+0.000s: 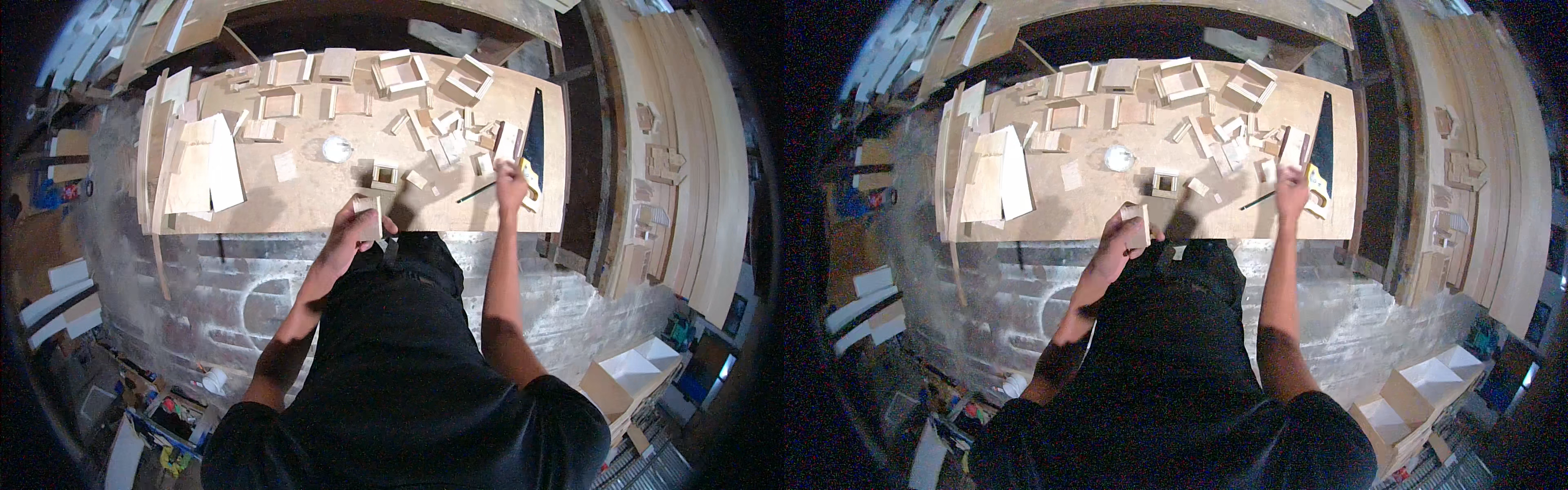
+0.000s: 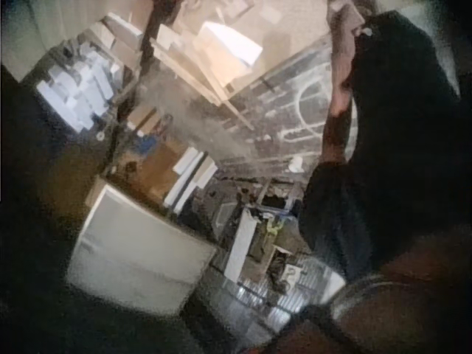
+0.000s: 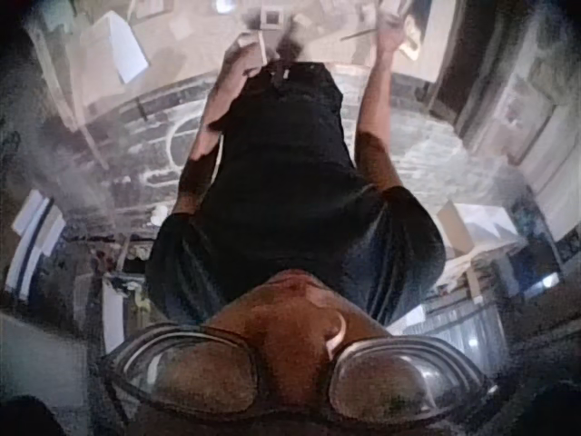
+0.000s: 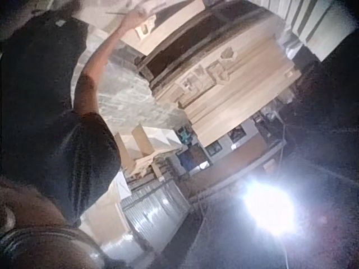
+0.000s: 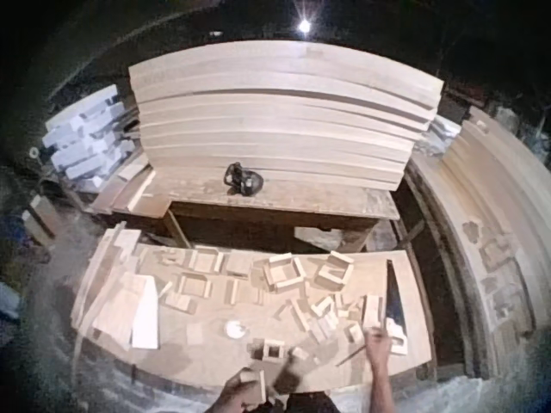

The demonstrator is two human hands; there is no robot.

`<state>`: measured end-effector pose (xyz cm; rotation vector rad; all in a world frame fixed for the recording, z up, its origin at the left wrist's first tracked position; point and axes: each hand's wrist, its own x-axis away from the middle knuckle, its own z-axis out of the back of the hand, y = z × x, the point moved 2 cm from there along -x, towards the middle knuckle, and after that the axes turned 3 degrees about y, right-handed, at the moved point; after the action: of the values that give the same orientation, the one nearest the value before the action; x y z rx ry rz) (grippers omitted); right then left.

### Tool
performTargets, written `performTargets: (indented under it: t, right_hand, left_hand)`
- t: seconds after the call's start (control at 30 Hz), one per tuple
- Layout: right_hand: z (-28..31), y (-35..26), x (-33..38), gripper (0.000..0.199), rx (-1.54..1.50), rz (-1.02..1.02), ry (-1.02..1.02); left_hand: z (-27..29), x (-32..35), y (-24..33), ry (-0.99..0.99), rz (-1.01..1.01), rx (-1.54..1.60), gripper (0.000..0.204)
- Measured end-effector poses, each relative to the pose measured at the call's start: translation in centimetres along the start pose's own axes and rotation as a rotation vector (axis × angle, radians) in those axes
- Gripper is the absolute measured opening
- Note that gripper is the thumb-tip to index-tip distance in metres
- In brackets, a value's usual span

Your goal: The person saws a wooden piece using a handsaw, applies glue to wooden components using a stick, and joins the pieces together on a workbench.

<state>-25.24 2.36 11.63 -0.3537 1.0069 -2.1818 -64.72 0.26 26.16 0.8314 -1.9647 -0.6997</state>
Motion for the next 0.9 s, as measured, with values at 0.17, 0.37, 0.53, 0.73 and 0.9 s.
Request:
performTargets:
  t: [0.17, 0.37, 0.53, 0.73, 0.9]
  right_hand:
    - [-1.4, 2.2, -7.3, 0.073, 0.444, 0.184, 0.067]
    - [-1.2, -0.6, -8.2, 0.078, 0.723, 0.123, -0.216]
    - [-1.6, -1.7, -9.2, 0.080, 0.746, 0.039, -0.323]
    - [-1.4, -1.0, -11.4, 0.085, 0.639, 0.020, -0.304]
    - [3.2, -2.6, -12.4, 0.077, 0.192, 0.019, -0.008]
  left_hand:
    - [-4.1, 0.8, 1.0, -0.064, -0.061, -0.208, 0.032]
    - [-7.9, 1.4, 1.9, -0.122, -0.163, -0.303, 0.041]
    - [-10.8, 1.7, 3.1, -0.110, -0.174, -0.411, 0.048]
    - [-14.1, 1.4, 4.9, -0.104, -0.179, -0.474, 0.047]
    - [-14.2, 0.7, 5.2, -0.095, -0.133, -0.476, 0.044]
